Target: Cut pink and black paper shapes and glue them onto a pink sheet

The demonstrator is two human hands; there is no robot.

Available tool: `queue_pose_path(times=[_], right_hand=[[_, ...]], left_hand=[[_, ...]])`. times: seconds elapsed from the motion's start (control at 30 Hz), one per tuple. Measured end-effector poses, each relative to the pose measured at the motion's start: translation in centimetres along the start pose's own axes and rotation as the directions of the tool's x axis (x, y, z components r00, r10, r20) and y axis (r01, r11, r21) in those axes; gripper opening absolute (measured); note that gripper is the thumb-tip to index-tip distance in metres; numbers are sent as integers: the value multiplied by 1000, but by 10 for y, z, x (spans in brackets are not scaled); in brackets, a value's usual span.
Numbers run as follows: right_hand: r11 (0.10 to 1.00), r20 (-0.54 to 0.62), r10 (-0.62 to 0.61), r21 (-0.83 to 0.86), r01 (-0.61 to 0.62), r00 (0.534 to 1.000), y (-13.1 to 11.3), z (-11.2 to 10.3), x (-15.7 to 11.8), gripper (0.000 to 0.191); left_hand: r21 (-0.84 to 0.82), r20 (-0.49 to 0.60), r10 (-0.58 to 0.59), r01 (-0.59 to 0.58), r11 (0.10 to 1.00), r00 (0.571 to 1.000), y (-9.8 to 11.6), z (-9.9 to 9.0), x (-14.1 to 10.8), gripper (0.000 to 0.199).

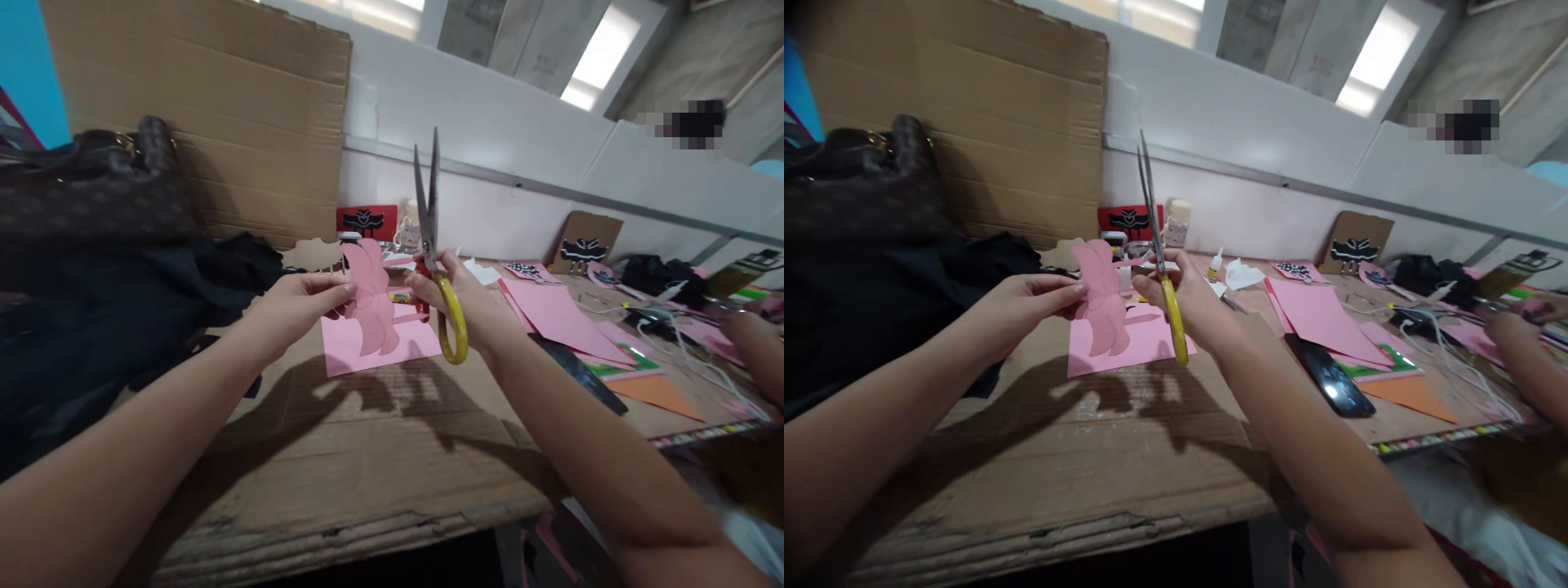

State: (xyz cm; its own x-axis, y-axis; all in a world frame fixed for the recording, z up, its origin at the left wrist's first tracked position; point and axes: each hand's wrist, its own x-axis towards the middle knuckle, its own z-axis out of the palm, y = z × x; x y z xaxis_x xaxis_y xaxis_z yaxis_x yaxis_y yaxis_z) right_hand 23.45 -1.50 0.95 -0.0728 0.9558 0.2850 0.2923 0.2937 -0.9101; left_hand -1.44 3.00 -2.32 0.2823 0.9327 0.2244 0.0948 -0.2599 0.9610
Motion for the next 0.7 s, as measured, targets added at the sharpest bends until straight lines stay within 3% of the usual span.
queue_pose_path(times=[0.13,0.2,0.4,0.57,0.7], right_hand=[[985,73,40,164,-51,997,15,16,3,51],[984,117,54,164,-73,992,23,14,-3,51],[987,84,74,138,-86,994,25,6,-10,40],[992,78,12,125,-22,997,27,2,-9,37],[994,97,38,97,-47,995,24,6,-12,41]], left_hand=[[32,22,44,-44,998,999,-3,1,-3,28],[60,48,58,-60,996,997,0,5,-5,27],[136,161,-35,13,991,986,16,17,-13,27],[228,239,-39,-17,973,970,12,18,-13,33],[163,221,-43,7,987,974,8,19,-11,34]])
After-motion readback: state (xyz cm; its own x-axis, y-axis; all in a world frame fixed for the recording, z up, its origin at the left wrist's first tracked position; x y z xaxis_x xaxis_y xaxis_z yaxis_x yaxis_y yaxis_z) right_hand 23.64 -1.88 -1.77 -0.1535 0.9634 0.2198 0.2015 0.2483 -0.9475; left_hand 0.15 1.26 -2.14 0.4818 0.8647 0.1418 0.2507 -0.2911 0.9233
